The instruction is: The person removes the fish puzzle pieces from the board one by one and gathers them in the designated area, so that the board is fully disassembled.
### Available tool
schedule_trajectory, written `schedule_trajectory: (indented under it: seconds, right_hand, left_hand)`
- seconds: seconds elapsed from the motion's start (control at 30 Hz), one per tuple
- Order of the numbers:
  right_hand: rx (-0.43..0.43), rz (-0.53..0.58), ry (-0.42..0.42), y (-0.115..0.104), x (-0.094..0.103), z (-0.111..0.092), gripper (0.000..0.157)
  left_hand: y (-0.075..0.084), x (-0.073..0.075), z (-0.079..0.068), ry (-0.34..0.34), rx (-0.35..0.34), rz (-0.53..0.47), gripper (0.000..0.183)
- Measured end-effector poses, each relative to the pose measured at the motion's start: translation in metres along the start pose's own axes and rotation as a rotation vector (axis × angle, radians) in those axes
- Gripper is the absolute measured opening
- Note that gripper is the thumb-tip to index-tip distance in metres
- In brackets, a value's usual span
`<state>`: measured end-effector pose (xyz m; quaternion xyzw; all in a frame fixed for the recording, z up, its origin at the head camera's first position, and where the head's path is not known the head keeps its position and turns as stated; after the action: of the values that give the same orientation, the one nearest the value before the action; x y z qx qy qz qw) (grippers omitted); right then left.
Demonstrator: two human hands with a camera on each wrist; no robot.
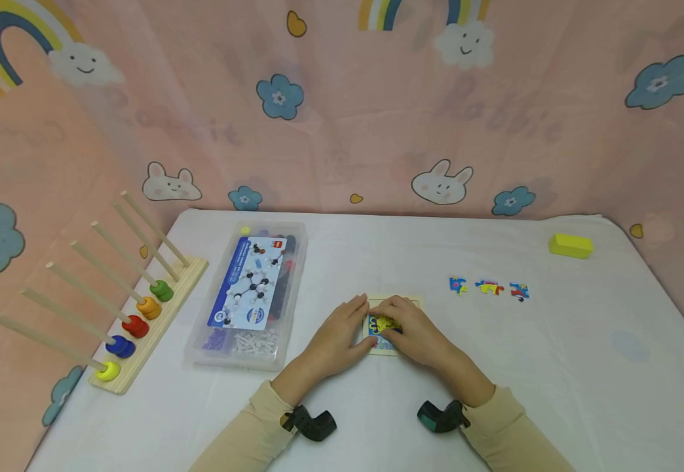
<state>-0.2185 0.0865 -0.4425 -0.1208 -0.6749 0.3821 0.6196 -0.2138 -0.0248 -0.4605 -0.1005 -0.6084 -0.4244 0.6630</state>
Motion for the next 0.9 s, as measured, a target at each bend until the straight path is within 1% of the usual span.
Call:
schedule_trajectory:
  seconds: [0.2,0.4,0.57,0.73,0.9]
  right_hand:
    - [0.018,-0.015,0.006,0.000,0.002,0.000,0.038]
    - [-0.011,0.028,0.001,0.005,0.008,0.000,0.035]
    - [-0.011,0.057,-0.023,0.009,0.013,0.001,0.034]
    - [-0.051,0.069,-0.036,0.020,0.024,-0.001,0.035]
    - [-0.125,0.063,-0.029,0.038,0.037,-0.007,0.034]
  left_hand:
    - [0.000,0.001,0.001,0.002,-0.002,0.003,0.064]
    - [0.001,0.001,0.000,-0.002,0.004,-0.009,0.064]
    - [0.000,0.001,-0.002,-0.003,0.012,-0.018,0.064]
    - [0.000,0.000,-0.002,-0.004,0.014,-0.025,0.065]
    - [-0.001,-0.001,-0.001,-0.011,0.018,-0.020,0.065]
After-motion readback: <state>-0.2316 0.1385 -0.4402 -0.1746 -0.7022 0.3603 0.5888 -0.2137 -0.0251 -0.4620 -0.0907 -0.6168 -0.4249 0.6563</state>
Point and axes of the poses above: each hand's wrist, its own z-axis towards the middle knuckle, its own x-axis out of the back of the hand, y = z × x, the point moved 8 cm from there along z, towards the middle knuckle, and after that the axes turned 9 degrees about -x, right-handed, at the moved point
